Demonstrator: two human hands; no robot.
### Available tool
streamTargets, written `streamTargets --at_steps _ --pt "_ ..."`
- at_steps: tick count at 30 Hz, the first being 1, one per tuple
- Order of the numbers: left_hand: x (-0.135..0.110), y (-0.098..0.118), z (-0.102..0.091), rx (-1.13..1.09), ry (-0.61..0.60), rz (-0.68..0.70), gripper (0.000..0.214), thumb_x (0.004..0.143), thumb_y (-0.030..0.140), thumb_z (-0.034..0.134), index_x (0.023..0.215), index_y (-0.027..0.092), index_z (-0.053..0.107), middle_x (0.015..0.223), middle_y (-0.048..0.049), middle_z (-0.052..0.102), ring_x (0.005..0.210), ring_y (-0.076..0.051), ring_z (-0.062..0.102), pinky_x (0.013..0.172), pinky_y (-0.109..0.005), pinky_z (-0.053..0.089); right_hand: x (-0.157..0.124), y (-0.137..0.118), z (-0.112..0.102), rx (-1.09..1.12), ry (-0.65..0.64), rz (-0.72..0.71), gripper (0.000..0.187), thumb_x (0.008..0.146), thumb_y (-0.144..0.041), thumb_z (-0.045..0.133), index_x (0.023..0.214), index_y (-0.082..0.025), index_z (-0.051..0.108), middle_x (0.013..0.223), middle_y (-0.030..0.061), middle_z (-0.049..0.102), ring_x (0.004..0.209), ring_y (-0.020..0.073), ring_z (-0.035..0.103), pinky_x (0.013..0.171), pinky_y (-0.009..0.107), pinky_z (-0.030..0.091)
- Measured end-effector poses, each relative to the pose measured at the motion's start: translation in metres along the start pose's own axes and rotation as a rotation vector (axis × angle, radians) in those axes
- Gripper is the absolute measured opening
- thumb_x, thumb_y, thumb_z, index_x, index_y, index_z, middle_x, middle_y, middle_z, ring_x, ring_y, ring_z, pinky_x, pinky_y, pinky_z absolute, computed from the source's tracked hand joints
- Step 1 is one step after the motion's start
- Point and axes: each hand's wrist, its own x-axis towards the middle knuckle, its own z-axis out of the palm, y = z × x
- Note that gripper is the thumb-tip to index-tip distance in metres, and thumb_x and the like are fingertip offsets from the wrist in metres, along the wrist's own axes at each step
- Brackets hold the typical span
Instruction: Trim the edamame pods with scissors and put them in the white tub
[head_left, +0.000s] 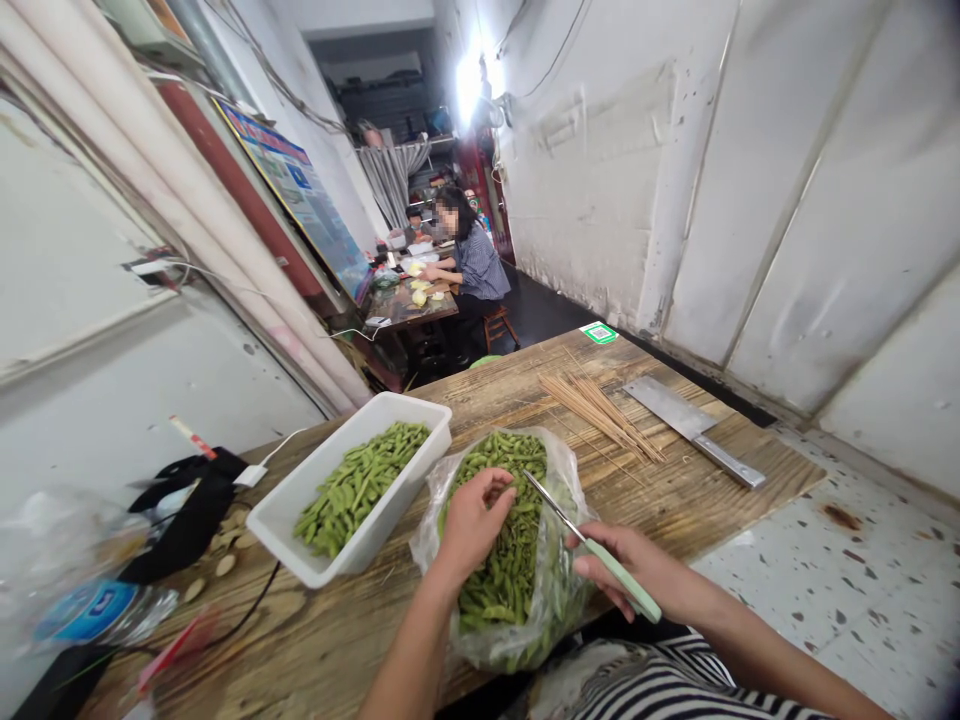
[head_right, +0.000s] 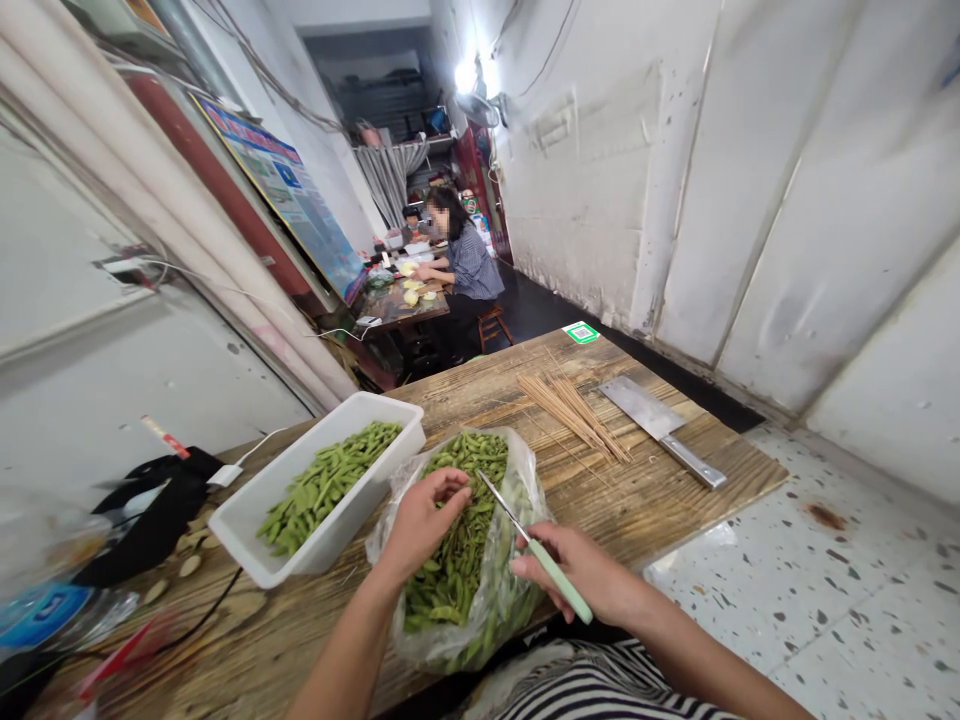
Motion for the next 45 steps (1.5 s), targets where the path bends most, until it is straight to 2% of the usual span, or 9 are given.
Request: streamTargets --at_steps 3,9,14,19,25,30,35,40,45 --pt "-0.008 0.005 -0.003 -0.263 -0.008 -0.233 0.017 0.069 0.028 0.067 0.083 0.019 0.068 0.071 -0.0008 0.068 0.064 -0.018 0.063 0.065 -0.028 0.047 -0.001 -0.003 0.001 -0.085 -0.023 -0.015 0.045 0.081 -0.057 0.058 0.099 -0.016 0.052 0.049 -0.0094 0.042 0.037 0.0064 0.040 0.034 0.014 0.031" --pt "-0.018 0.008 -0.002 -0.396 -0.042 -0.364 0.024 0.065 0.031 0.072 0.084 0.017 0.070 0.063 0.0006 0.066 0.058 -0.014 0.059 0.057 -0.024 0.044 -0.003 -0.018 0.004 -0.257 -0.006 -0.070 0.040 0.082 -0.055 0.057 0.090 -0.015 0.057 0.064 -0.0035 0.050 0.045 0.0080 0.045 0.040 0.017 0.035" --pt "-0.020 0.013 -0.001 -0.406 -0.040 -0.370 0.025 0.062 0.034 0.074 0.080 0.016 0.071 0.063 0.0004 0.065 0.054 -0.012 0.054 0.055 -0.024 0.042 -0.003 -0.021 0.002 -0.473 0.037 -0.128 0.036 0.082 -0.049 0.060 0.093 -0.016 0.063 0.077 0.0006 0.061 0.064 0.0149 0.053 0.058 0.021 0.042" --pt "-0.023 0.012 -0.002 -0.433 -0.044 -0.371 0.026 0.062 0.037 0.075 0.076 0.015 0.071 0.058 0.0019 0.060 0.052 -0.011 0.048 0.053 -0.022 0.038 -0.003 -0.019 0.000 -0.512 0.029 -0.140 0.037 0.081 -0.050 0.060 0.099 -0.017 0.063 0.085 0.0016 0.064 0.071 0.0174 0.055 0.067 0.023 0.043" --pt "-0.025 0.012 0.000 -0.511 -0.062 -0.439 0.030 0.059 0.037 0.077 0.076 0.014 0.068 0.056 0.0032 0.056 0.050 -0.009 0.045 0.051 -0.021 0.035 -0.001 -0.015 0.005 -0.479 0.029 -0.130 0.033 0.081 -0.050 0.061 0.086 -0.017 0.062 0.072 -0.0019 0.058 0.065 0.0145 0.050 0.058 0.020 0.038" --pt "-0.028 0.012 0.002 -0.691 0.034 -0.480 0.034 0.054 0.031 0.081 0.077 0.014 0.063 0.055 0.0054 0.054 0.050 -0.007 0.045 0.051 -0.020 0.034 0.003 -0.012 0.010 -0.454 0.062 -0.129 0.039 0.080 -0.055 0.059 0.073 -0.016 0.058 0.053 -0.0048 0.047 0.052 0.0118 0.044 0.048 0.020 0.032" --pt "-0.031 0.011 0.001 -0.714 0.105 -0.462 0.032 0.056 0.029 0.080 0.078 0.013 0.064 0.055 0.0058 0.054 0.051 -0.006 0.045 0.051 -0.019 0.035 0.003 -0.012 0.009 -0.355 0.051 -0.108 0.039 0.081 -0.055 0.059 0.086 -0.016 0.060 0.051 -0.0066 0.046 0.044 0.0095 0.041 0.044 0.019 0.029" --pt "-0.033 0.012 0.000 -0.679 0.175 -0.437 0.027 0.056 0.031 0.078 0.068 0.015 0.060 0.082 -0.0050 0.068 0.070 -0.014 0.062 0.062 -0.025 0.045 0.002 -0.012 0.007 -0.329 0.030 -0.106 0.041 0.081 -0.055 0.060 0.093 -0.016 0.060 0.052 -0.0065 0.048 0.044 0.0092 0.041 0.043 0.019 0.030" --pt "-0.034 0.011 0.000 -0.434 0.124 -0.354 0.022 0.066 0.035 0.071 0.075 0.016 0.063 0.052 0.0036 0.058 0.047 -0.010 0.050 0.049 -0.021 0.035 0.000 -0.013 0.007 -0.379 0.046 -0.144 0.040 0.082 -0.055 0.058 0.089 -0.016 0.061 0.057 -0.0045 0.051 0.048 0.0100 0.044 0.045 0.019 0.032"
